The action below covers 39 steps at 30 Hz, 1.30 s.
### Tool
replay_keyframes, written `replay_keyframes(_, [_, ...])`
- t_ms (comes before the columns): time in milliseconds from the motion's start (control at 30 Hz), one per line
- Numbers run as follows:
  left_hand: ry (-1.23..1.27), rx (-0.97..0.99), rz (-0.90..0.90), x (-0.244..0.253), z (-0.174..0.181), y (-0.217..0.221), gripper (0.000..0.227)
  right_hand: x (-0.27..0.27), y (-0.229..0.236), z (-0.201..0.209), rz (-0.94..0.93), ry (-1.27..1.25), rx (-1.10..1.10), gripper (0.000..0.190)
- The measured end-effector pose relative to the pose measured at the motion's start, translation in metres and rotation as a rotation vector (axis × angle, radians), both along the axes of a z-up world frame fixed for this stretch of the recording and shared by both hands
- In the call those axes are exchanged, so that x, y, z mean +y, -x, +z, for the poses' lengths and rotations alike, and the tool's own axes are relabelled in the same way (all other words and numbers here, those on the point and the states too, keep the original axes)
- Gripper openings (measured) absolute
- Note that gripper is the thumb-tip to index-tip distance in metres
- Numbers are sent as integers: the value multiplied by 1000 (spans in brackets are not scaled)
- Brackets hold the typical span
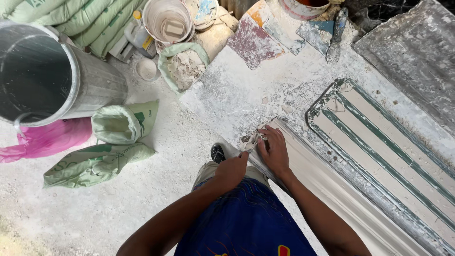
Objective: The person uses a brush to scrub a long white decorative mold on a workbench, removing dust and debris from its grooves and edges. The person repeatedly brushes along the length of the mold, occasionally adjusting position to reach different sections.
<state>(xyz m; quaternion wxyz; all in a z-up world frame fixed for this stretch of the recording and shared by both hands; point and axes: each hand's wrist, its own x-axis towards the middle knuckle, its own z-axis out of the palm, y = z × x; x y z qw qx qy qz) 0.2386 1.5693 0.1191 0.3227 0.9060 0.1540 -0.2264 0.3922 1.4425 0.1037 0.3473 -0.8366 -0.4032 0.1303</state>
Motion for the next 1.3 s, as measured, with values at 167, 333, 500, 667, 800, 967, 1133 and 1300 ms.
replay_keyframes(167, [-161, -94, -24, -6, -17, 22, 23, -8, 3, -5, 70, -11, -28, 19])
replay_keyframes(333, [-190, -195, 23, -13, -27, 27, 27, -10, -1, -6, 102, 10, -30, 23])
replay_keyframes(500, [-184, -229, 1, -14, -31, 24, 32, -8, -1, 0, 119, 3, -56, 28])
replay_keyframes(667, [-27, -190, 31, 6, -40, 10, 43, -4, 0, 7, 126, 41, -127, 31])
replay_keyframes(800, [156, -13, 113, 16, -40, 13, 44, -6, 6, 8, 115, 60, -120, 29])
replay_keyframes(967, [-211, -236, -95, 10, -27, 30, 43, -6, 3, 4, 103, 55, -125, 27])
replay_keyframes(1133, [-340, -375, -166, 11, -21, 42, 26, -4, 7, 4, 92, 41, -133, 32])
replay_keyframes(1300, [-301, -414, -163, 19, -20, 32, 25, -3, 7, 13, 139, 77, -136, 46])
